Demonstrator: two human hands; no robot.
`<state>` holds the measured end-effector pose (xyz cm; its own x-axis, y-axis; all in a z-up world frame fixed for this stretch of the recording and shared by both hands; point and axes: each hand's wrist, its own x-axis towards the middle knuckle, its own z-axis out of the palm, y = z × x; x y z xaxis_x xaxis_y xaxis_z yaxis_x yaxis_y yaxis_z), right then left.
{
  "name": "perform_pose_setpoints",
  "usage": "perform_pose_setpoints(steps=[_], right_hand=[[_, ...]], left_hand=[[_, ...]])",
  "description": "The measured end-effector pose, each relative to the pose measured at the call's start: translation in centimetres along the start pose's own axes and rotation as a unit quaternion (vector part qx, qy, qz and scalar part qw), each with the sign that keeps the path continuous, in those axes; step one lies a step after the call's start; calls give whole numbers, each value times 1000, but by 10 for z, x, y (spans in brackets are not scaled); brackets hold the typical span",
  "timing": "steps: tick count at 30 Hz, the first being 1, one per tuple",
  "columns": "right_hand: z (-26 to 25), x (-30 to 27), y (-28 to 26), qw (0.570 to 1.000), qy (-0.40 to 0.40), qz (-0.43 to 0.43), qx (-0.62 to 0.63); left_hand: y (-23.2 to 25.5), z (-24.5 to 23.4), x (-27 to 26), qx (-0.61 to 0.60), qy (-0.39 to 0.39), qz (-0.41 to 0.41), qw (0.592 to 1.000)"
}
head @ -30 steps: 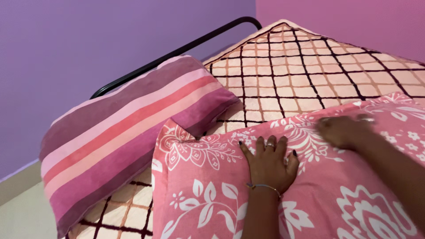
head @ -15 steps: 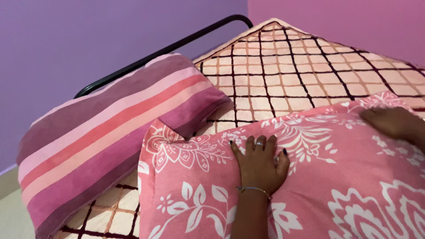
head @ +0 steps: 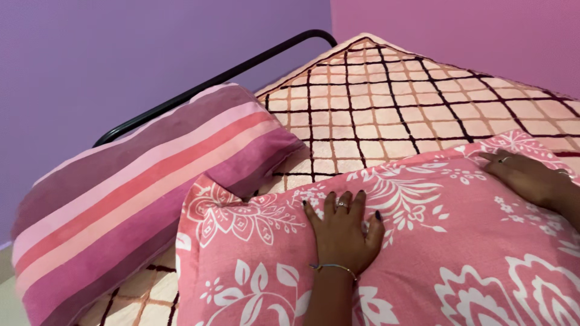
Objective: The person smooths out two pillows and a patterned blanket by hand on a bed.
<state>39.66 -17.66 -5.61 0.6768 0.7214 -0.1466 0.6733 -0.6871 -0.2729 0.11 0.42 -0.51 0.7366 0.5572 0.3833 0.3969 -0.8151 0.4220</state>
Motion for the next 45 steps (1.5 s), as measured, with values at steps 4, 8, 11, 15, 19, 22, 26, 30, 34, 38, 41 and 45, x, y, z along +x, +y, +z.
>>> perform_pose_setpoints(steps=[4, 8, 11, 15, 19, 22, 26, 30, 34, 38, 41, 45], right_hand=[[-13, -17, 2, 984, -27, 50, 166], [-13, -77, -41, 978, 80, 44, 185], [-12, -106, -63, 985, 173, 8, 6], [-13, -108, -35, 989, 131, 62, -26], [-18, -96, 9, 981, 119, 87, 125], [-14, -107, 2, 958, 115, 191, 183], [-17, -128, -26, 955, 188, 202, 110], [-13, -161, -49, 929, 200, 94, 297], [0, -173, -51, 962, 202, 66, 172], [21, -163, -53, 966, 248, 60, 48], [25, -157, -52, 963, 261, 69, -13], [26, -153, -52, 963, 256, 73, -52]], left_hand=[[0, 1, 1, 2, -8, -3, 1000], [-3, 1, 3, 8, -6, -5, 1000], [-5, 4, 4, 8, -3, -4, 1000], [-6, 6, 3, 20, 6, 13, 1000], [-4, 5, 6, 20, -18, -6, 1000], [-4, 9, 3, 36, -26, -10, 999], [-4, 10, 6, 66, -38, -10, 997], [-7, 12, 8, 110, -53, -9, 992], [-11, 16, 12, 131, -63, -6, 989], [-1, 10, 12, 158, -91, -29, 983], [25, 1, 35, 199, -181, -90, 959], [97, 12, 64, 200, -303, -126, 923]])
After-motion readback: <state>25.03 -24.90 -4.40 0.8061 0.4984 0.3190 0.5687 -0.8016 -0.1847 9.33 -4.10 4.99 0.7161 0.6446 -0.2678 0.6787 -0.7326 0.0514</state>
